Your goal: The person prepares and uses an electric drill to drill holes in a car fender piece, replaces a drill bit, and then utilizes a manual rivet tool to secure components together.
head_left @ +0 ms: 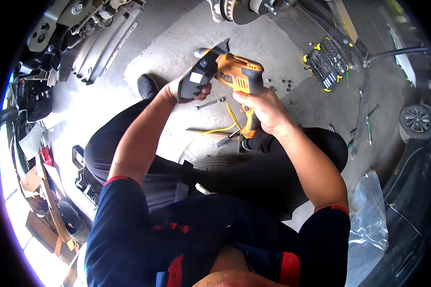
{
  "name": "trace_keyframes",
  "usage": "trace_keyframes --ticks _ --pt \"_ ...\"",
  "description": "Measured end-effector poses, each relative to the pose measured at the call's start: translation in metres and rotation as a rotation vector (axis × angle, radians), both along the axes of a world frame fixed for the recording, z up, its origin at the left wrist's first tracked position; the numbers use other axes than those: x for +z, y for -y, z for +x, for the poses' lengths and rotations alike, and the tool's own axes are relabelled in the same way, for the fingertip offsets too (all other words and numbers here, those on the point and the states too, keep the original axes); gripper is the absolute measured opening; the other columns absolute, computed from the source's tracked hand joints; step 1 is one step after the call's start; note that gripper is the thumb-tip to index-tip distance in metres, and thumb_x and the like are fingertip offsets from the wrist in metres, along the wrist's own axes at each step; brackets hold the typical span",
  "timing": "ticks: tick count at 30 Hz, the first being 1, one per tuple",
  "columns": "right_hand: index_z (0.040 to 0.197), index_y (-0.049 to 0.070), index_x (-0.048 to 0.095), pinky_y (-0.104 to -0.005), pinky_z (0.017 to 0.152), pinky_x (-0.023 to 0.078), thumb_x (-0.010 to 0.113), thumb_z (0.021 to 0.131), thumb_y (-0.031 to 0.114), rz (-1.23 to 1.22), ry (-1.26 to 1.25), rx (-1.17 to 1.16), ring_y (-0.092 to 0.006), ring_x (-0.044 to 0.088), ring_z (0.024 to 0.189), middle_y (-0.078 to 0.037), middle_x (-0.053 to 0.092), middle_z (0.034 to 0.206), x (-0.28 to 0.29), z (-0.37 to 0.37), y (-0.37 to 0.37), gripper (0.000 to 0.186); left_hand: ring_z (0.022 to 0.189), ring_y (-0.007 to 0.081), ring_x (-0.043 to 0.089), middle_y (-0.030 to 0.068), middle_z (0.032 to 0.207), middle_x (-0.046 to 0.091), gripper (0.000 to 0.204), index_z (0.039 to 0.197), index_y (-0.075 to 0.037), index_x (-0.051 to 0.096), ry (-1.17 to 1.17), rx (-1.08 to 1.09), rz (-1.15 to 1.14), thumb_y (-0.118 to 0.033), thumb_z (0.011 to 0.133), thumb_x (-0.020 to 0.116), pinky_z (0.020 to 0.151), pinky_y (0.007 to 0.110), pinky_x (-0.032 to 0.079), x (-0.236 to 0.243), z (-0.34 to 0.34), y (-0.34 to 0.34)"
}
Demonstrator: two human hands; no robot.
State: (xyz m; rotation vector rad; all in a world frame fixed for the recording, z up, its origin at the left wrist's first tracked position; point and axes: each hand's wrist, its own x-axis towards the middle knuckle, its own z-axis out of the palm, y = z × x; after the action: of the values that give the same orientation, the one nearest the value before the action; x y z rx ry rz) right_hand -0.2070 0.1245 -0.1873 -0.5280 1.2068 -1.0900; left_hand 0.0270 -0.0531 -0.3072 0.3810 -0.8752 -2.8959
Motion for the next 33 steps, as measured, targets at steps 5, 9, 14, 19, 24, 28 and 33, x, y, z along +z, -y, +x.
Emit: trace_keyframes --ticks 5,9,14,19,24,28,33 --pt "0.115 0.010 0.067 -0.0341 0.074 0.057 0.080 0.089 0.024 0.327 0.045 -0.164 -0.0128 0.059 0.094 0.000 0.062 0.101 -0.023 -0.021 -0.002 0.032 0.065 0.0209 0.059 0.0079 0.081 0.068 0.065 0.117 -0.009 0.073 0.900 0.114 -0.368 -0.067 0.099 0.051 0.061 0.036 0.047 -0.100 0.063 -0.017" --pt "0.113 0.007 0.065 -0.0375 0.071 0.060 0.079 0.089 0.021 0.375 0.171 -0.285 -0.0157 0.060 0.091 -0.004 0.060 0.099 -0.031 -0.034 -0.009 0.031 0.093 0.0455 0.071 0.0303 0.092 0.071 0.056 0.095 0.001 0.077 1.375 -0.008 -1.183 -0.051 0.097 0.058 0.087 0.052 0.053 -0.158 0.095 -0.047" --pt "0.115 0.009 0.062 -0.0407 0.076 0.059 0.075 0.092 0.024 0.340 0.285 -0.252 -0.0155 0.060 0.091 -0.004 0.062 0.101 -0.017 -0.030 -0.009 0.030 0.093 0.0442 0.072 0.0260 0.096 0.073 0.045 0.104 -0.004 0.076 1.281 -0.097 -1.268 -0.045 0.097 0.059 0.089 0.050 0.055 -0.178 0.100 -0.056" --pt "0.120 0.006 0.061 -0.0415 0.080 0.058 0.068 0.095 0.031 0.213 0.493 0.013 -0.0176 0.064 0.094 -0.007 0.065 0.107 -0.005 -0.007 0.000 0.036 0.097 0.0430 0.071 0.0225 0.098 0.074 0.036 0.108 -0.007 0.075 1.277 -0.086 -1.403 -0.036 0.096 0.058 0.091 0.050 0.055 -0.205 0.131 -0.058" --pt "0.132 0.000 0.057 -0.0359 0.075 0.057 0.067 0.093 0.037 0.026 0.666 0.168 -0.0213 0.062 0.102 -0.013 0.063 0.118 0.018 -0.013 -0.007 0.055 0.105 0.0325 0.072 0.0178 0.114 0.075 0.033 0.113 -0.008 0.076 0.826 0.206 -1.196 -0.029 0.100 0.055 0.096 0.038 0.055 -0.074 0.001 -0.040" --pt "0.135 -0.006 0.053 -0.0313 0.064 0.057 0.071 0.091 0.044 -0.173 0.780 0.222 -0.0217 0.057 0.098 -0.019 0.057 0.123 0.042 -0.016 -0.012 0.069 0.100 0.0258 0.070 0.0138 0.113 0.069 0.039 0.131 0.001 0.060 0.154 0.154 -0.281 -0.024 0.106 0.045 0.097 0.036 0.054 0.091 -0.062 -0.064" --pt "0.137 -0.008 0.051 -0.0324 0.064 0.059 0.073 0.090 0.043 -0.420 0.849 0.235 -0.0228 0.055 0.099 -0.021 0.051 0.126 0.060 -0.024 -0.018 0.073 0.102 0.0283 0.070 0.0118 0.112 0.067 0.043 0.131 0.002 0.059 -0.199 0.228 -0.122 -0.029 0.105 0.044 0.111 0.046 0.044 0.167 -0.064 -0.095"
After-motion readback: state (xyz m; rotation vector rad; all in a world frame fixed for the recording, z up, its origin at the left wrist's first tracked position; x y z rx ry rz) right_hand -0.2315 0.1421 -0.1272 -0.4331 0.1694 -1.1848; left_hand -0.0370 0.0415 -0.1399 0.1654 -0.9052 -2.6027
